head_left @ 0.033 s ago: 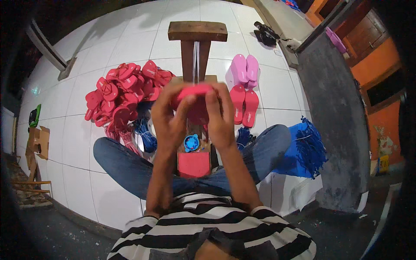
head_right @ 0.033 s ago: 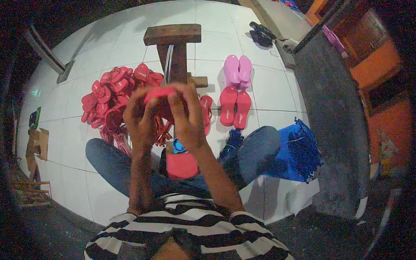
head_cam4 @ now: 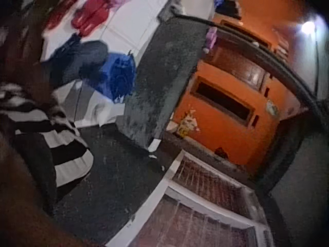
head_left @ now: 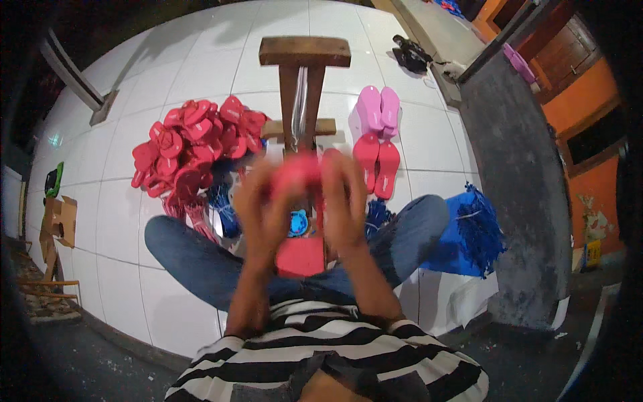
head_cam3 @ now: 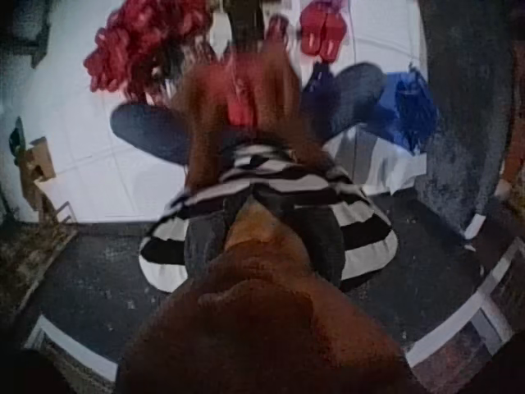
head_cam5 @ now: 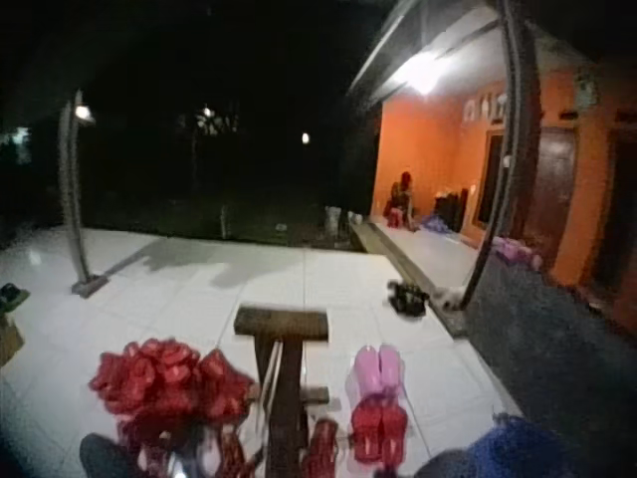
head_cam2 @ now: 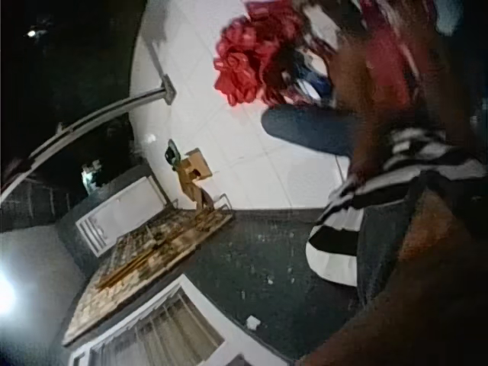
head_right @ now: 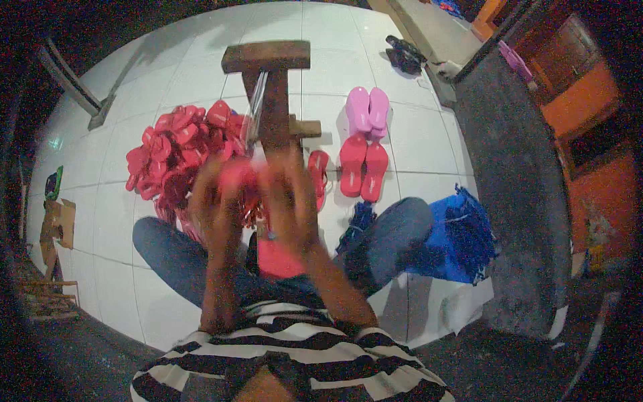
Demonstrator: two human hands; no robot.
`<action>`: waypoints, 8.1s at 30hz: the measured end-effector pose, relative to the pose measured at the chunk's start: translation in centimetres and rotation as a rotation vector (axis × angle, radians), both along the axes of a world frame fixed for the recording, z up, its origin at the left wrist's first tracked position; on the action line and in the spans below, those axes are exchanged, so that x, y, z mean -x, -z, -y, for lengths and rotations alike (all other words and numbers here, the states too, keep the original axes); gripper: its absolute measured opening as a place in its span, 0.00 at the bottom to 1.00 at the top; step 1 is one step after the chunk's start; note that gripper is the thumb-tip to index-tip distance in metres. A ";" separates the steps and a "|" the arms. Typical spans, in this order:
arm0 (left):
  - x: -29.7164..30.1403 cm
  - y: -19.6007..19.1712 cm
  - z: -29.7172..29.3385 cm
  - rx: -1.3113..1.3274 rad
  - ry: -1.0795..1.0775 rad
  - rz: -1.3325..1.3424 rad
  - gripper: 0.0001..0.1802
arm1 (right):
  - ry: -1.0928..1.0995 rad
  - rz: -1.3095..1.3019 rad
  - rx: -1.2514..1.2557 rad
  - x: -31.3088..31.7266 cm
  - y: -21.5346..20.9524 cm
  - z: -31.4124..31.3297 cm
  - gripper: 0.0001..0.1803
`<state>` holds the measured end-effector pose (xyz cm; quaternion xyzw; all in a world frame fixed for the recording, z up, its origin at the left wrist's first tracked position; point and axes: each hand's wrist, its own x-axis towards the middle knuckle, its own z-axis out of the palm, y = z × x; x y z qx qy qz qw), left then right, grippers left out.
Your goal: The person assembles flip-flops by using a manual press tool to insert red straps into pre-cut holes in pink soles, handling multiple soles one at a time and placing them onto a stack.
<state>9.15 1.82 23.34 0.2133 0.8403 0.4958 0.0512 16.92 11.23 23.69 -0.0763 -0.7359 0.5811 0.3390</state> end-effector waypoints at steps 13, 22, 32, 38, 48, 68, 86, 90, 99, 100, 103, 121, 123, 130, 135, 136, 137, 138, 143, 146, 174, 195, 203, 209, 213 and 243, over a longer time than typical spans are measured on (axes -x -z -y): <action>0.0 -0.3 1.4 -0.226 0.118 -0.257 0.14 | 0.008 0.477 -0.174 -2.4 3.4 1.6 0.13; 1.3 2.4 3.2 -0.526 0.342 -0.229 0.19 | -0.709 -0.010 1.732 -2.4 8.3 2.1 0.34; 3.7 3.1 3.8 -0.274 0.316 -0.384 0.23 | -0.054 -0.292 0.042 0.8 3.5 -3.6 0.17; 3.8 -0.4 2.6 -0.530 0.504 -0.521 0.23 | -0.031 -0.250 -0.587 2.4 2.1 -4.9 0.13; 5.5 -1.1 1.2 -0.570 0.465 -0.490 0.22 | 0.021 -0.235 -0.578 3.2 0.7 -5.5 0.14; 11.2 -6.3 -6.5 -0.332 -0.055 -0.340 0.15 | 0.604 0.085 -0.385 11.2 -2.6 -8.6 0.55; 2.5 11.6 1.4 -0.097 0.428 0.106 0.15 | 0.012 0.356 0.210 4.3 11.8 -1.4 0.10; 1.9 11.8 2.1 -0.316 0.314 0.436 0.11 | -0.073 0.387 0.076 4.1 11.3 -2.3 0.11; 3.8 10.5 4.9 -0.390 0.124 0.590 0.05 | -0.011 0.562 0.004 0.4 9.3 -5.6 0.16; 4.6 10.0 5.2 -0.415 0.088 0.444 0.04 | 0.029 0.612 -0.158 0.1 8.6 -6.1 0.17; 6.9 7.8 4.5 -0.527 0.032 0.072 0.03 | 0.114 0.618 -0.602 0.4 7.2 -6.9 0.19; 5.5 3.6 -2.0 -0.812 0.322 0.429 0.09 | -0.369 -0.159 0.539 5.4 3.0 -5.7 0.10; 6.7 2.2 -2.7 -0.877 0.265 0.185 0.09 | -0.343 -0.297 0.533 5.9 2.2 -5.1 0.10; 13.0 -6.9 -5.2 -0.345 0.114 -0.749 0.17 | -0.428 -0.319 0.448 6.4 0.9 -5.3 0.10; 13.7 -7.5 -7.5 -0.228 0.344 -0.737 0.16 | -0.349 0.008 0.231 6.6 -0.5 -6.5 0.07; 13.5 -7.4 -7.7 -0.240 0.360 -0.729 0.16 | -0.302 0.088 0.188 7.0 -0.9 -6.8 0.07; 13.1 -7.4 -7.9 -0.216 0.292 -0.822 0.13 | -0.290 0.079 0.287 7.3 -0.8 -6.8 0.08; 12.6 -7.2 -7.7 -0.263 0.274 -0.698 0.12 | -0.253 0.125 0.269 7.1 -0.7 -6.7 0.08; 8.7 -5.9 -4.7 -0.510 0.299 -0.321 0.12 | -0.028 0.084 0.235 4.3 1.0 -3.4 0.10; 7.3 -5.1 -4.4 -0.644 0.283 -0.138 0.13 | 0.052 -0.149 0.153 3.9 1.8 -2.2 0.12; -0.8 -2.6 0.8 -0.623 0.462 0.420 0.19 | -0.277 -0.096 0.219 -0.5 1.0 -2.4 0.23; 5.3 10.8 1.5 -0.272 0.154 0.286 0.19 | -0.104 0.474 -0.652 -0.4 8.0 1.8 0.06; 3.6 6.4 2.0 -0.436 0.235 0.379 0.15 | 0.074 0.344 -0.320 -2.8 6.7 1.2 0.11; 3.8 2.1 1.4 -0.772 0.685 -0.127 0.18 | 0.166 -0.022 -0.537 0.1 2.4 -2.2 0.20; 5.4 1.0 1.1 -0.870 0.692 -0.265 0.17 | 0.153 -0.162 -0.606 1.1 0.8 -2.7 0.19; 5.0 -2.7 -1.0 -0.814 0.339 -0.289 0.27 | 0.257 -0.044 -0.167 2.5 -1.9 -1.2 0.09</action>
